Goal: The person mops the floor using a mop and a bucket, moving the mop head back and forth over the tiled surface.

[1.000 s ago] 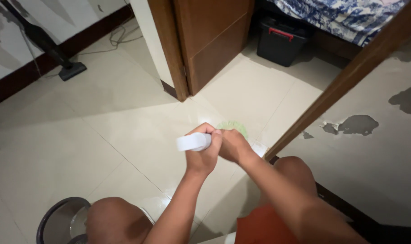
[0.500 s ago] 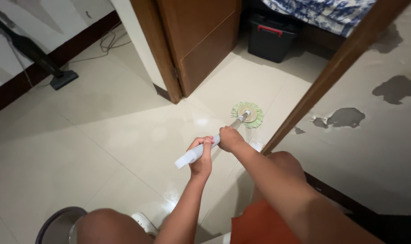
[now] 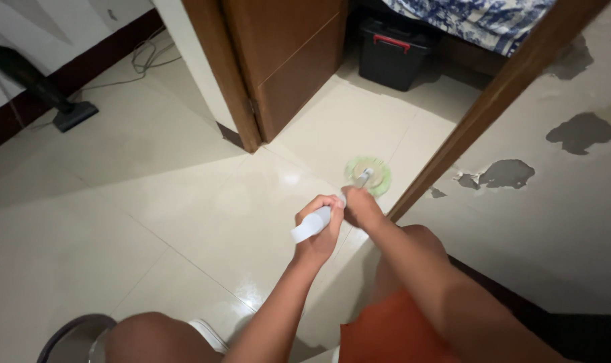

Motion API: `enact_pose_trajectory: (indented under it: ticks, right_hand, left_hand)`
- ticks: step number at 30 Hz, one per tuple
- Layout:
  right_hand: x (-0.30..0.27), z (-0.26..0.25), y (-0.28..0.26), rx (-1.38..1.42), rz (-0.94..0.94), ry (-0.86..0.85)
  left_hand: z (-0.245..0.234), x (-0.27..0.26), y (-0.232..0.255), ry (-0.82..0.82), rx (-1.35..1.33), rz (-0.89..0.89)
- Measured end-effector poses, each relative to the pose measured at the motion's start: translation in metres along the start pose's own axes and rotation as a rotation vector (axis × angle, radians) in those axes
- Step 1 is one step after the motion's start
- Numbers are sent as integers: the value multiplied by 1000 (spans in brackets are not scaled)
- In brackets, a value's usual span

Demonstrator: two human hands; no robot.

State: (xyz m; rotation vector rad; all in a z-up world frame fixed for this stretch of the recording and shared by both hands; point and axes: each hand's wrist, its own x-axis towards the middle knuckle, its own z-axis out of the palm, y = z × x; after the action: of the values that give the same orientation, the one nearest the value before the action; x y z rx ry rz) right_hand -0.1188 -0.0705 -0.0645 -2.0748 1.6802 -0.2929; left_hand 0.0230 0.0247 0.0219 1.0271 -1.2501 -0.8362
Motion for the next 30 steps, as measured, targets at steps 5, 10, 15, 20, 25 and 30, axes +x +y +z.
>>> enact_pose_trajectory:
  ticks: [5, 10, 15, 20, 25, 30]
  right_hand:
    - [28, 30, 45, 45, -256, 183]
    - [3, 14, 28, 272, -8, -49]
    - [-13, 33, 22, 1217, -367, -251]
    - [12, 74, 19, 788, -718, -147]
    - [55, 57, -21, 1251, -13, -403]
    - [-28, -56, -76, 1100, -272, 25]
  left_hand:
    - [7, -5, -16, 40, -19, 16]
    - [2, -12, 48, 51, 77, -82]
    - [-13, -25, 110, 111, 200, 80]
    - [-33, -36, 103, 82, 219, 123]
    - [-39, -5, 71, 123, 320, 32]
    - [-33, 39, 68, 187, 326, -47]
